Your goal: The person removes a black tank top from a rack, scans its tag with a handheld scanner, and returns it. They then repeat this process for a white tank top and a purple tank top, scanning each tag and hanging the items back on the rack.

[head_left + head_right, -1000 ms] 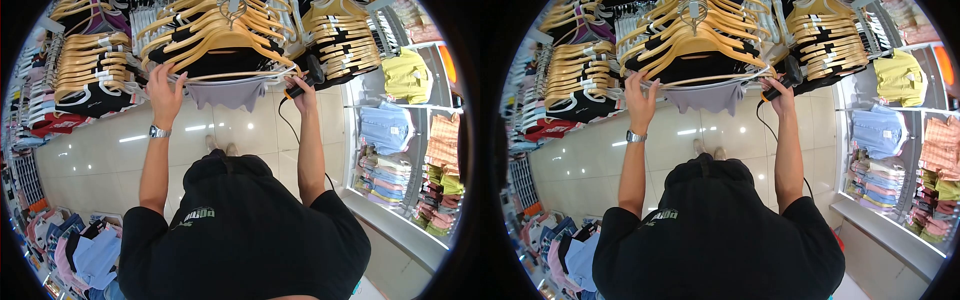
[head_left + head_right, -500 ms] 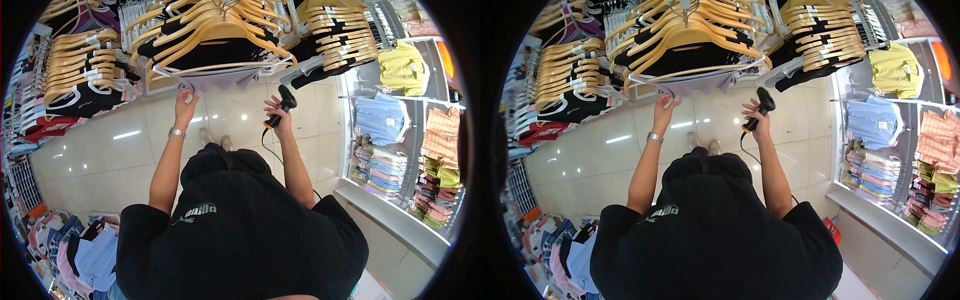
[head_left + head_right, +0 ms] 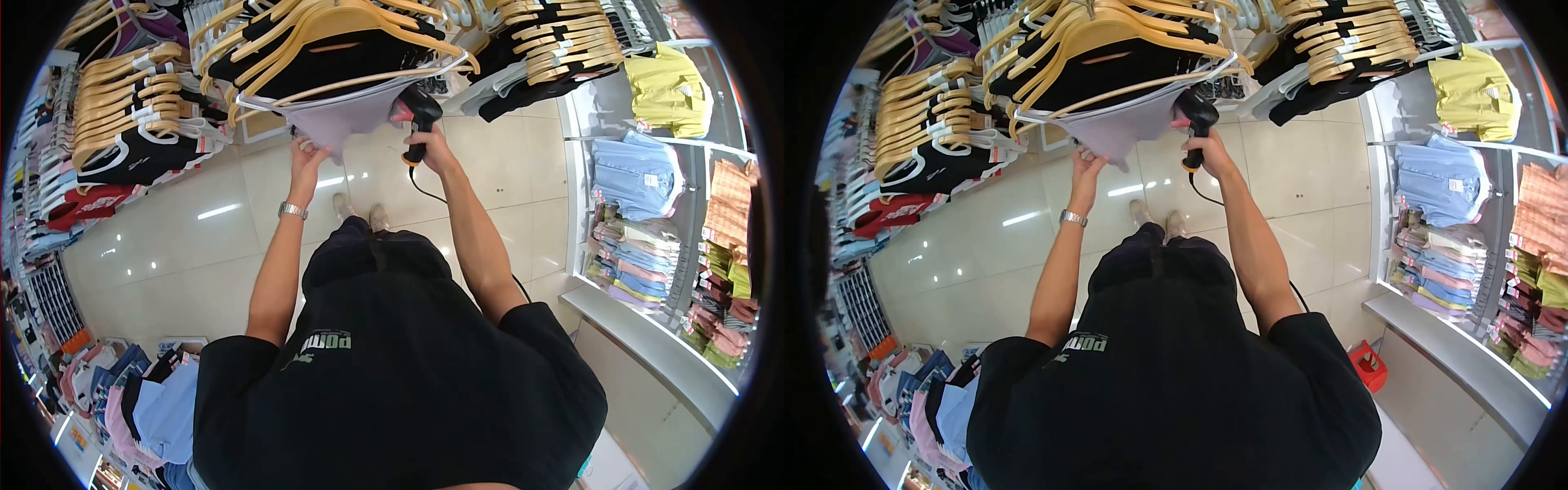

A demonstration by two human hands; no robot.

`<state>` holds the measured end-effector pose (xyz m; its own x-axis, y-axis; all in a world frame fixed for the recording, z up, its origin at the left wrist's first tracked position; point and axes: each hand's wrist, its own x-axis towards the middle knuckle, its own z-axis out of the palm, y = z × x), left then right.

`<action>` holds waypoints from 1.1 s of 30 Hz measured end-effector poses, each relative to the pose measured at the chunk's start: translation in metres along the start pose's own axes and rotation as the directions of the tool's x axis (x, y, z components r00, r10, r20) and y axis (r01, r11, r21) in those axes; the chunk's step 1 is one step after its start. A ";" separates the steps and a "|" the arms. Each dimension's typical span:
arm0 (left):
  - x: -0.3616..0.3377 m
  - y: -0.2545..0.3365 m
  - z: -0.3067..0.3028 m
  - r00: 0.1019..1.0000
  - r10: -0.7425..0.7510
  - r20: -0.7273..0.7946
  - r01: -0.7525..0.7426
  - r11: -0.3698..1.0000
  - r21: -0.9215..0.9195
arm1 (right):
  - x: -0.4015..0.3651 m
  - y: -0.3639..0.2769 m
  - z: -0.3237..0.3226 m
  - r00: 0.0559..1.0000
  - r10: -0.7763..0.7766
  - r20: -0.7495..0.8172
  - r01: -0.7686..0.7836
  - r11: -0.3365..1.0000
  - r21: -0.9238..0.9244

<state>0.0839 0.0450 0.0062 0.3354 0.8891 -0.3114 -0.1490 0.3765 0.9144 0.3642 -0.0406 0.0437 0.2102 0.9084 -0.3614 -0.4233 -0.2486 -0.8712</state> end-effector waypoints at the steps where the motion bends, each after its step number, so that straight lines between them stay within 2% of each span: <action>1: -0.006 0.008 0.006 0.999 -0.035 0.041 0.038 0.997 -0.071 | 0.004 0.000 0.002 1.000 0.006 0.009 -0.007 1.000 0.024; 2: -0.012 0.015 0.010 0.994 -0.067 0.081 0.078 0.987 -0.140 | 0.006 0.000 0.003 0.999 -0.014 0.047 0.011 0.998 0.061; 4: -0.019 0.018 0.014 0.983 -0.152 0.105 0.167 0.975 -0.149 | 0.009 0.000 0.006 0.991 -0.058 0.121 0.042 0.990 0.133; 5: -0.023 0.019 0.016 0.973 -0.197 0.119 0.214 0.965 -0.154 | 0.014 0.012 0.000 0.993 -0.042 0.111 0.020 0.982 0.188; 8: -0.040 0.040 0.029 0.925 -0.330 0.187 0.350 0.934 -0.079 | 0.004 0.022 -0.004 0.999 -0.015 0.037 0.008 0.982 0.186; 11: -0.046 0.034 0.027 0.906 -0.325 0.271 0.354 0.933 -0.066 | -0.017 0.023 -0.009 0.998 -0.053 -0.035 0.054 0.998 0.014; 14: -0.060 0.036 0.021 0.865 -0.304 0.400 0.414 0.882 -0.225 | -0.038 0.017 -0.019 1.000 -0.024 0.007 0.023 0.993 0.112; 17: -0.074 0.030 0.015 0.870 -0.243 0.429 0.422 0.817 -0.392 | -0.057 0.009 -0.027 0.997 -0.014 0.081 0.000 0.985 0.170; 19: -0.086 0.035 0.016 0.853 -0.188 0.486 0.452 0.732 -0.510 | -0.064 0.010 -0.029 0.982 -0.024 0.189 -0.026 0.965 0.261; 23: -0.098 0.030 0.012 0.820 -0.062 0.568 0.490 0.587 -0.644 | -0.077 0.005 -0.004 0.958 -0.013 0.285 -0.110 0.906 0.409; 26: -0.100 0.026 0.008 0.792 -0.046 0.609 0.504 0.612 -0.609 | -0.087 0.000 0.010 0.899 -0.060 0.433 -0.187 0.842 0.506; 28: -0.107 0.036 0.014 0.847 -0.077 0.527 0.398 0.749 -0.531 | -0.093 0.002 0.000 0.806 -0.130 0.578 -0.249 0.811 0.529; 31: -0.127 0.053 0.019 0.910 -0.145 0.389 0.293 0.888 -0.355 | -0.114 -0.004 -0.015 0.841 -0.100 0.532 -0.173 0.881 0.440; 33: -0.141 0.062 0.021 0.926 -0.192 0.324 0.261 0.947 -0.186 | -0.133 -0.021 -0.015 0.901 -0.079 0.427 -0.097 0.922 0.375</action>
<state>0.0469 -0.0621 0.1120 0.6406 0.6673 -0.3800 -0.2268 0.6372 0.7366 0.3586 -0.1613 0.1053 -0.1530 0.9815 -0.1151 -0.7411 -0.1910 -0.6437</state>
